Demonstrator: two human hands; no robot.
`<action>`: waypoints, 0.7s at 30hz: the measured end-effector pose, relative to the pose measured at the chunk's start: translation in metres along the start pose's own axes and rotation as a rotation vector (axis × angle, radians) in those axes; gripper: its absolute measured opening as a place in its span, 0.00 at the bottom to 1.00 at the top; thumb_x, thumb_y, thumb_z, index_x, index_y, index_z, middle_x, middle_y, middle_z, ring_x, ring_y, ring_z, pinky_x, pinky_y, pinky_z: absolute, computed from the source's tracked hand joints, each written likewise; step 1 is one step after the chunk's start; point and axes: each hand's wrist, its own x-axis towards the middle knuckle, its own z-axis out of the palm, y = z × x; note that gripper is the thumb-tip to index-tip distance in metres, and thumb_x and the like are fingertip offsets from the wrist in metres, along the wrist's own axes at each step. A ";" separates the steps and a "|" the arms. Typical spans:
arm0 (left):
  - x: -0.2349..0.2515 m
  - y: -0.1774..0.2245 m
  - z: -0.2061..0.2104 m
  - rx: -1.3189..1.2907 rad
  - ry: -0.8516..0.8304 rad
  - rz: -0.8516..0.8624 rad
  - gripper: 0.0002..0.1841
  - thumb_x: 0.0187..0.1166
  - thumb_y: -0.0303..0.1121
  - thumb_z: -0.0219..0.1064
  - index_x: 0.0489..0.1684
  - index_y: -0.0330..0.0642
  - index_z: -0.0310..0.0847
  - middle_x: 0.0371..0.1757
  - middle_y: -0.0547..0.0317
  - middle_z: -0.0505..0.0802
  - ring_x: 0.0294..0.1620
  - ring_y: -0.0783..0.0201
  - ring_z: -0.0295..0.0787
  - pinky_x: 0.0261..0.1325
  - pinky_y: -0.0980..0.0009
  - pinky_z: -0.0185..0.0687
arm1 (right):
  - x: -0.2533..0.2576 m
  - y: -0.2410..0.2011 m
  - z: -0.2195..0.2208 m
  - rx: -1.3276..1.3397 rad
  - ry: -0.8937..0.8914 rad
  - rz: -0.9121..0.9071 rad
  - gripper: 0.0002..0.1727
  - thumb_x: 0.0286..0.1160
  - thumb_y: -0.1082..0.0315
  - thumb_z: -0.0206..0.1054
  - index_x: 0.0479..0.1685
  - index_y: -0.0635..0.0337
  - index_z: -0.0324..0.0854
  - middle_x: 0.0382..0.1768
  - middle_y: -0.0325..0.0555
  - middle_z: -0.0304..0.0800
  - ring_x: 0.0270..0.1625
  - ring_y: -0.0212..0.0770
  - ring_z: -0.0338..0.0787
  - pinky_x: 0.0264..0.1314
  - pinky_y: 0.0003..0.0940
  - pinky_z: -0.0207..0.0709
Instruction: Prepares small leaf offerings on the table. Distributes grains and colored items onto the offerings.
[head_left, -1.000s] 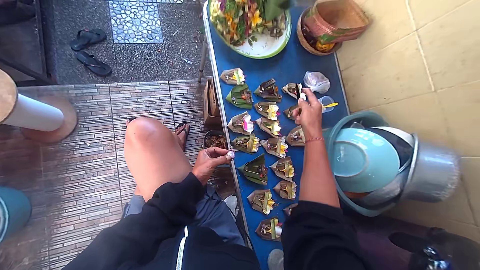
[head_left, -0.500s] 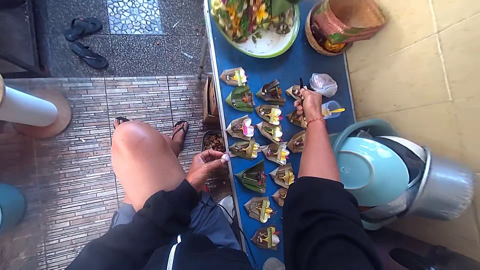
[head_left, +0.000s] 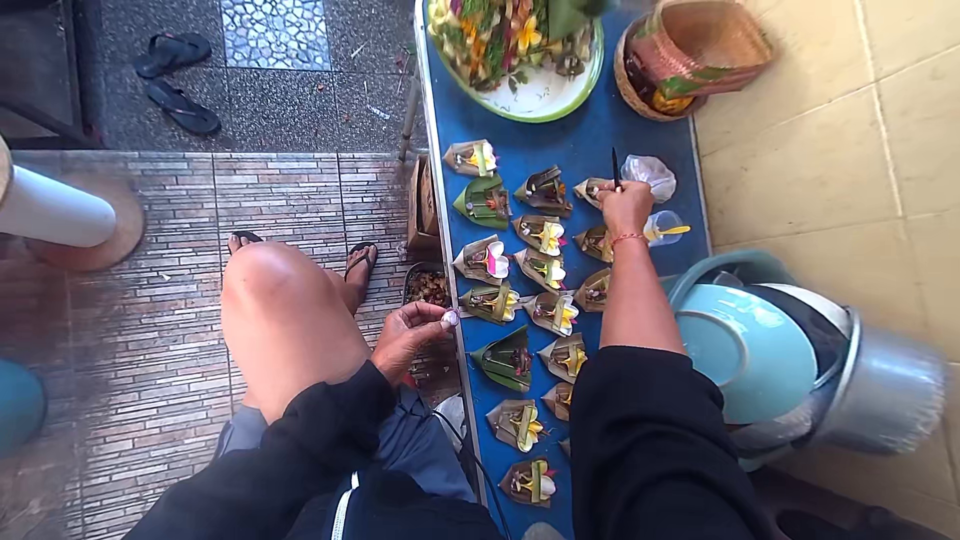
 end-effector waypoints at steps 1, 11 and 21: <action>0.000 0.001 -0.001 -0.006 0.004 -0.001 0.07 0.73 0.12 0.67 0.43 0.28 0.82 0.39 0.50 0.94 0.40 0.63 0.95 0.52 0.70 0.91 | 0.000 -0.001 0.001 -0.015 0.000 0.001 0.16 0.78 0.63 0.67 0.57 0.63 0.90 0.58 0.69 0.89 0.67 0.69 0.85 0.68 0.71 0.72; 0.006 -0.011 -0.012 0.002 0.058 0.075 0.09 0.74 0.15 0.68 0.49 0.29 0.82 0.44 0.49 0.93 0.43 0.62 0.93 0.55 0.67 0.90 | -0.112 -0.061 -0.011 0.362 -0.102 -0.320 0.18 0.82 0.61 0.64 0.60 0.64 0.86 0.47 0.53 0.92 0.41 0.42 0.90 0.46 0.43 0.84; 0.001 -0.003 -0.022 -0.048 0.246 0.166 0.09 0.72 0.12 0.67 0.45 0.30 0.83 0.40 0.54 0.91 0.42 0.66 0.89 0.55 0.71 0.88 | -0.321 -0.103 0.065 0.506 -0.432 -0.458 0.13 0.87 0.63 0.64 0.59 0.57 0.87 0.33 0.54 0.89 0.26 0.48 0.85 0.27 0.46 0.80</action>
